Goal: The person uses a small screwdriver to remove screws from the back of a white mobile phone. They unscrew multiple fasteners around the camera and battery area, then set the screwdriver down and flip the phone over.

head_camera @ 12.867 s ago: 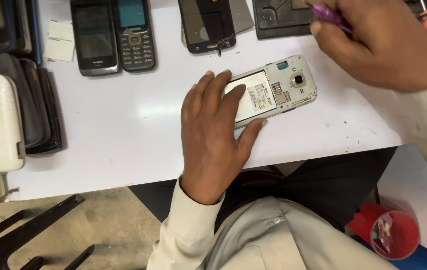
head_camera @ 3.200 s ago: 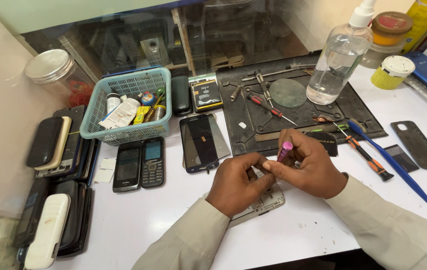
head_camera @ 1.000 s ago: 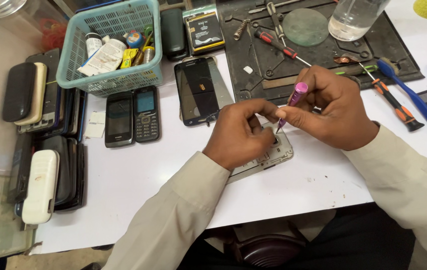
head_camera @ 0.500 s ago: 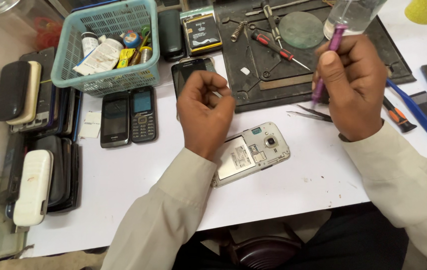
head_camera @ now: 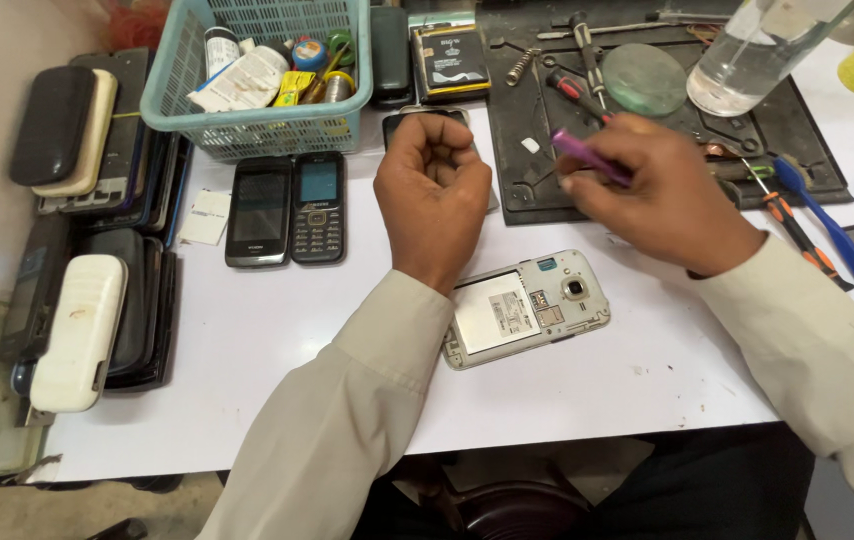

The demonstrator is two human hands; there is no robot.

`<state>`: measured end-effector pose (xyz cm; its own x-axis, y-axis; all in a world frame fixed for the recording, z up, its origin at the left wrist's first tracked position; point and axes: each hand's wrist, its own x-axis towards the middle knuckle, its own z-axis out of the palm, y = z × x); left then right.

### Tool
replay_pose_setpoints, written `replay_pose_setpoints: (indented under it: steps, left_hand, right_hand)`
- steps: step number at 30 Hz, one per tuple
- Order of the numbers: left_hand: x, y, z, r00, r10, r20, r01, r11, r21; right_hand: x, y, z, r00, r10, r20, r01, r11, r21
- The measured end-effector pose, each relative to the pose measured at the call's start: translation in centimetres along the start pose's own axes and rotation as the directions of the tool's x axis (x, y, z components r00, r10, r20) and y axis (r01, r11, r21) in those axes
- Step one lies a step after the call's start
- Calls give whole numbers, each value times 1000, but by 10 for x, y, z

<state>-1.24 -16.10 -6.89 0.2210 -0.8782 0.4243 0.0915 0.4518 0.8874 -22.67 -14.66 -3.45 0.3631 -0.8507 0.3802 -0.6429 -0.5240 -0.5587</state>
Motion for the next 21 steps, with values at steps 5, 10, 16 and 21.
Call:
replay_pose_setpoints:
  steps: [5, 10, 16, 21]
  left_hand:
    - [2, 4, -5, 1000, -1, -2, 1, 1000, -29]
    - [4, 2, -10, 1000, 3, -19, -5, 998, -66]
    - [4, 1, -14, 997, 65, -43, -68, 996, -57]
    - [2, 2, -16, 994, 93, -55, -96, 994, -47]
  right_hand:
    - [23, -6, 24, 993, -56, 106, 88, 941, -327]
    - [35, -12, 33, 983, 18, 185, 62, 907, -416]
    - [42, -18, 36, 965, 45, 259, 85, 880, -467]
    - [41, -23, 38, 975, -6, 224, 105, 897, -429]
